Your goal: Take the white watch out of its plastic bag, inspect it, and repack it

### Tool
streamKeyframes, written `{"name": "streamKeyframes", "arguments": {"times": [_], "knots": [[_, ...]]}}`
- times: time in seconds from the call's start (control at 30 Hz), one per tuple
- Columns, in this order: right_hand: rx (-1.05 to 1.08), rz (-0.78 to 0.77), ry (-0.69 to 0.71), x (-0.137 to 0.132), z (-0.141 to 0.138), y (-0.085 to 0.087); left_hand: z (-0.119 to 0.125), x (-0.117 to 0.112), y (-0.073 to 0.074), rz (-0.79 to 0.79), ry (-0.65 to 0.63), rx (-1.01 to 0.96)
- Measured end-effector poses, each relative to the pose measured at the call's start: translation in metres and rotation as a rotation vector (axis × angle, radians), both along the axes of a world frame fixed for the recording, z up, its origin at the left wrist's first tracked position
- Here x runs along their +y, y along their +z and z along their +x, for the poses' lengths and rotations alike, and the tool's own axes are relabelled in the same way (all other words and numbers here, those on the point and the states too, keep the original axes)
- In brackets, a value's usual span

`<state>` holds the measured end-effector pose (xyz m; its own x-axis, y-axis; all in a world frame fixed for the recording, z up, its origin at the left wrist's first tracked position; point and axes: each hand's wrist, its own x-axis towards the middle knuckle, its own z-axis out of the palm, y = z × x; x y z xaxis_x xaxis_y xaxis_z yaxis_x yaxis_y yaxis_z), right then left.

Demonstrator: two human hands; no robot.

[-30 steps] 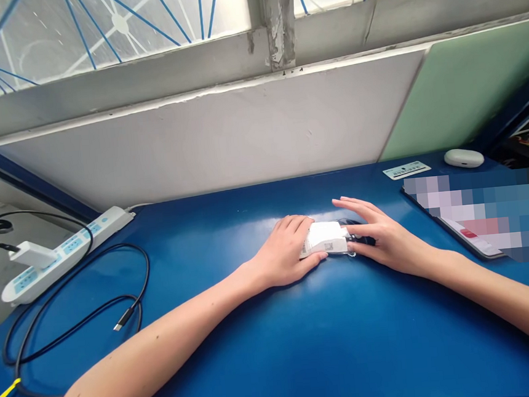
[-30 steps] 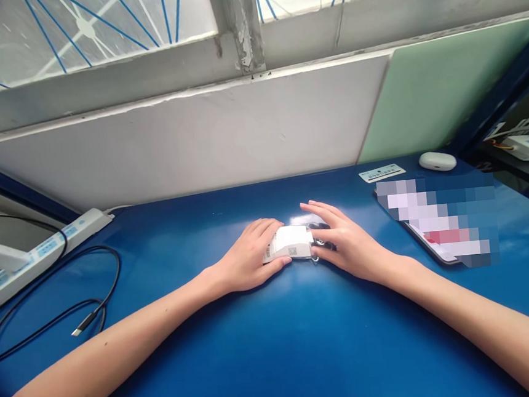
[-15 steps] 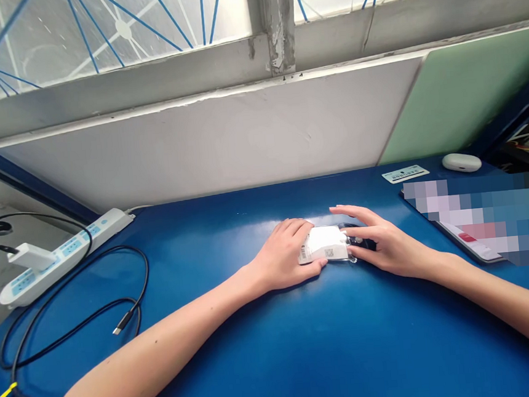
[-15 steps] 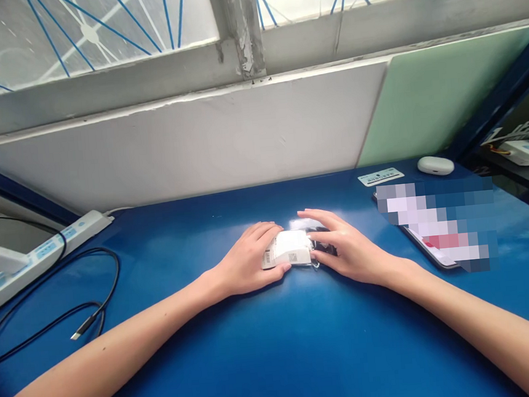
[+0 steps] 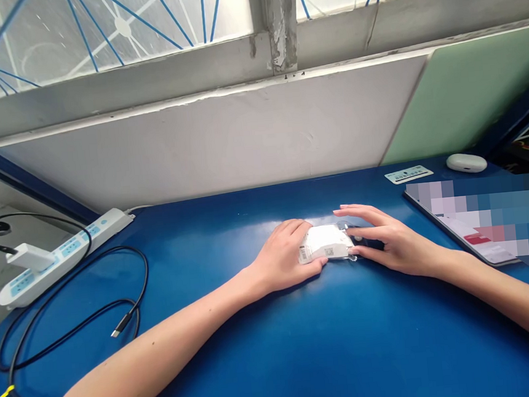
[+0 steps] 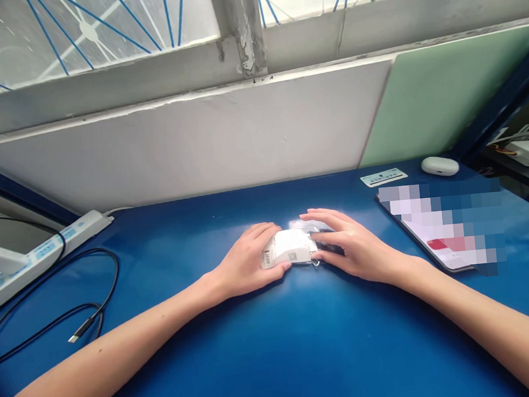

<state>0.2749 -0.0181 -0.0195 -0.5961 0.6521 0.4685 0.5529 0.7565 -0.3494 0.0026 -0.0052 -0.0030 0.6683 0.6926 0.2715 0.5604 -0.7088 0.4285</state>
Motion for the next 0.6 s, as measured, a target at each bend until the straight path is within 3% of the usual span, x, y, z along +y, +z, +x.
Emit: {"name": "streamKeyframes", "arguments": {"times": [0.33, 0.6], "knots": [[0.005, -0.006, -0.012, 0.005, 0.009, 0.003, -0.003, 0.002, 0.005, -0.097, 0.041, 0.019], [-0.09, -0.006, -0.041, 0.013, 0.022, 0.015, -0.015, 0.021, 0.003, -0.103, -0.003, 0.013]]}}
